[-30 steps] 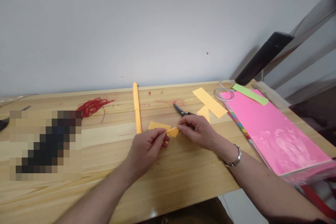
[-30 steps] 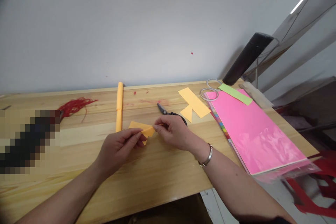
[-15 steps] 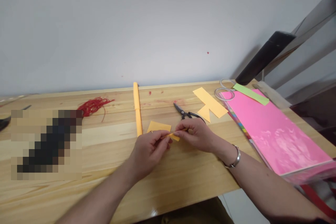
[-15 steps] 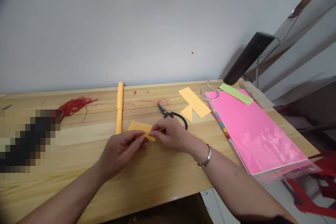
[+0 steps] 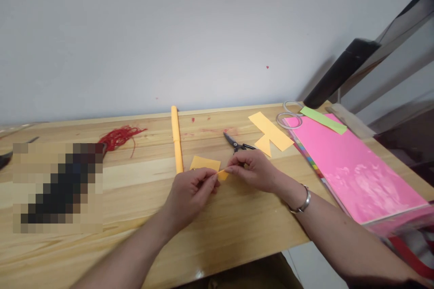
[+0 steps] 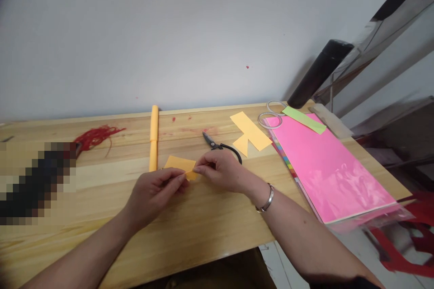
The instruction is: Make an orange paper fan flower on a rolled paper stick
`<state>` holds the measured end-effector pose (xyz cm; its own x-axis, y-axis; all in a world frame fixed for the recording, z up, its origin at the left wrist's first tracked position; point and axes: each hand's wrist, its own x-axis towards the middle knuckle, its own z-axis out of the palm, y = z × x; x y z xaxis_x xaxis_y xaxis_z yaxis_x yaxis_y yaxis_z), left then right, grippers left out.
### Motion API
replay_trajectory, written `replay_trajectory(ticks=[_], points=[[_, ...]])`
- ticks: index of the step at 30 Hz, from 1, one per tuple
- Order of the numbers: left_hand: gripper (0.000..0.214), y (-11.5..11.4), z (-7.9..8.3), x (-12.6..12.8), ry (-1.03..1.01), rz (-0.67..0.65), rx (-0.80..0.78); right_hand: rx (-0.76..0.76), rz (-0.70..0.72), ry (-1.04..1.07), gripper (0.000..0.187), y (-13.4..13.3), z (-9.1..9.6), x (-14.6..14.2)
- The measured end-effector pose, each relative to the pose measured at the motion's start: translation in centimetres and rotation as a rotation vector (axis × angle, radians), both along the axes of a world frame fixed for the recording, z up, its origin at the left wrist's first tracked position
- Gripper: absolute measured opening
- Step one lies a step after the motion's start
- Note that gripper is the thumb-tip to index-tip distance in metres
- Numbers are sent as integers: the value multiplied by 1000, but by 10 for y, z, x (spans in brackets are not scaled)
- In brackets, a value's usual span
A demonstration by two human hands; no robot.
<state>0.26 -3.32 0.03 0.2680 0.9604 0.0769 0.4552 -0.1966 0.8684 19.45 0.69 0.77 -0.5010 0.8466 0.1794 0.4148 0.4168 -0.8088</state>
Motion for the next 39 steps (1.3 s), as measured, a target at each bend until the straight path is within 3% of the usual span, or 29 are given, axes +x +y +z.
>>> replay_trajectory(ticks=[10,21,39], points=[[17,1,1,-1,-99,19,-81,22,-19,2,11,2,2,3],[19,-1,-1,2,20,-86,-39,72,112,-57,13,-3,2,-2],[15,2,1,-3,-55,60,-41,1,-11,-18,18,6,3,11]])
